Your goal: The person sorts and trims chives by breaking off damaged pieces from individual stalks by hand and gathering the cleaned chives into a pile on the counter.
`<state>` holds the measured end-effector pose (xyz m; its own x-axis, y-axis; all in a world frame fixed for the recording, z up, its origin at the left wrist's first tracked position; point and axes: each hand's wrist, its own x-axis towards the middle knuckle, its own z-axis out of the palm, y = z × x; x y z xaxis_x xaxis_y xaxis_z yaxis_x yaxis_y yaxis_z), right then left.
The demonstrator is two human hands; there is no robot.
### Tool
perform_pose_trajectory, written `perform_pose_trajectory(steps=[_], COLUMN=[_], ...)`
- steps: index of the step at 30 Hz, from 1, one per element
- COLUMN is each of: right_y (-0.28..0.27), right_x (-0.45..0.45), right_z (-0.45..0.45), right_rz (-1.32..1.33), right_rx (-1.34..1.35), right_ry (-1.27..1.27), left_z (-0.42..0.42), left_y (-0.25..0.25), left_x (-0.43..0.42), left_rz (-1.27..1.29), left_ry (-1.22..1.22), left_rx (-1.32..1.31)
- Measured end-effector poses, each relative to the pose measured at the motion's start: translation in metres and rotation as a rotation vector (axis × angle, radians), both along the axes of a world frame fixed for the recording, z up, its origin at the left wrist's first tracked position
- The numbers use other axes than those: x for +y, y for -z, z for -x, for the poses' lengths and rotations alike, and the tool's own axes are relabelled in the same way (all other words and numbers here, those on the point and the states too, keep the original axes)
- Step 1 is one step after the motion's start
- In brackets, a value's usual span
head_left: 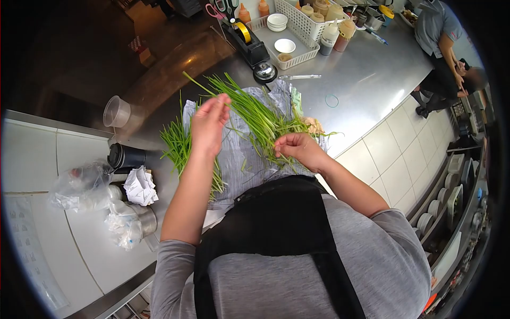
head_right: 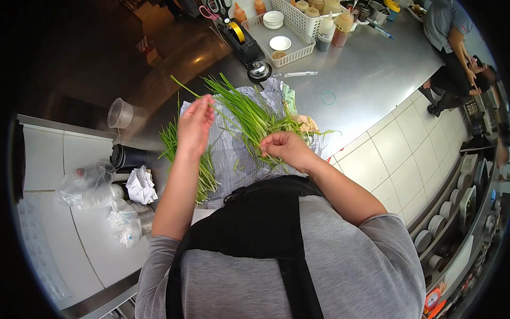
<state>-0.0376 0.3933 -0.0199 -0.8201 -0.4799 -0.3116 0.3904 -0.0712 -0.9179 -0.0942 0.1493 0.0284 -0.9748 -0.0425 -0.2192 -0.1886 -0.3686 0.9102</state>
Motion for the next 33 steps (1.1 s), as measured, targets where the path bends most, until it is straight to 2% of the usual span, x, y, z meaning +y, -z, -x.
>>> perform_pose_trajectory(steps=[8, 10, 13, 14, 15, 17, 21, 23, 25, 28, 30, 31, 33], right_y=[0.003, 0.003, 0.0, 0.005, 0.008, 0.002, -0.009, -0.018, -0.019, -0.028, -0.028, -0.027, -0.025], right_x=[0.059, 0.075, 0.086, 0.091, 0.093, 0.094, 0.101, 0.104, 0.115, 0.136, 0.15, 0.156, 0.166], right_z=[-0.018, -0.022, -0.029, -0.031, -0.031, -0.033, -0.038, -0.044, -0.048, -0.055, -0.059, -0.061, -0.064], right_rz=[-0.101, -0.111, -0.131, -0.107, -0.083, -0.099, -0.238, -0.26, -0.256, -0.281, -0.298, -0.309, -0.346], right_rx=[-0.059, -0.079, -0.096, -0.103, -0.11, -0.094, -0.045, -0.052, -0.072, -0.126, -0.136, -0.147, -0.159], right_ry=[0.054, 0.097, 0.162, 0.209, 0.252, 0.257, 0.184, 0.048, -0.038, -0.108, -0.099, -0.075, -0.072], left_z=[0.031, 0.029, 0.01, -0.002, -0.015, -0.044, -0.049, -0.05, -0.05, -0.052, -0.056, -0.061, -0.072], left_y=[-0.039, -0.038, -0.001, 0.013, 0.028, 0.024, 0.011, 0.005, 0.017, 0.035, 0.036, 0.035, 0.034], left_x=[-0.065, -0.066, -0.04, -0.02, -0.004, 0.034, 0.059, 0.063, 0.057, 0.042, 0.033, 0.031, 0.028], left_rz=[-0.019, 0.153, 0.814, 1.108, 1.088, 1.567, 1.465, 1.688, 1.709, 1.755, 1.557, 1.55, 1.088], left_ry=[-0.338, -0.467, -0.201, -0.009, 0.288, 0.31, 0.222, 0.333, 0.308, 0.402, 0.914, 0.911, 1.066], left_rx=[0.178, 0.286, 0.307, 0.243, 0.195, 0.637, 0.736, 0.903, 0.932, 1.0, 0.653, 0.64, 0.227])
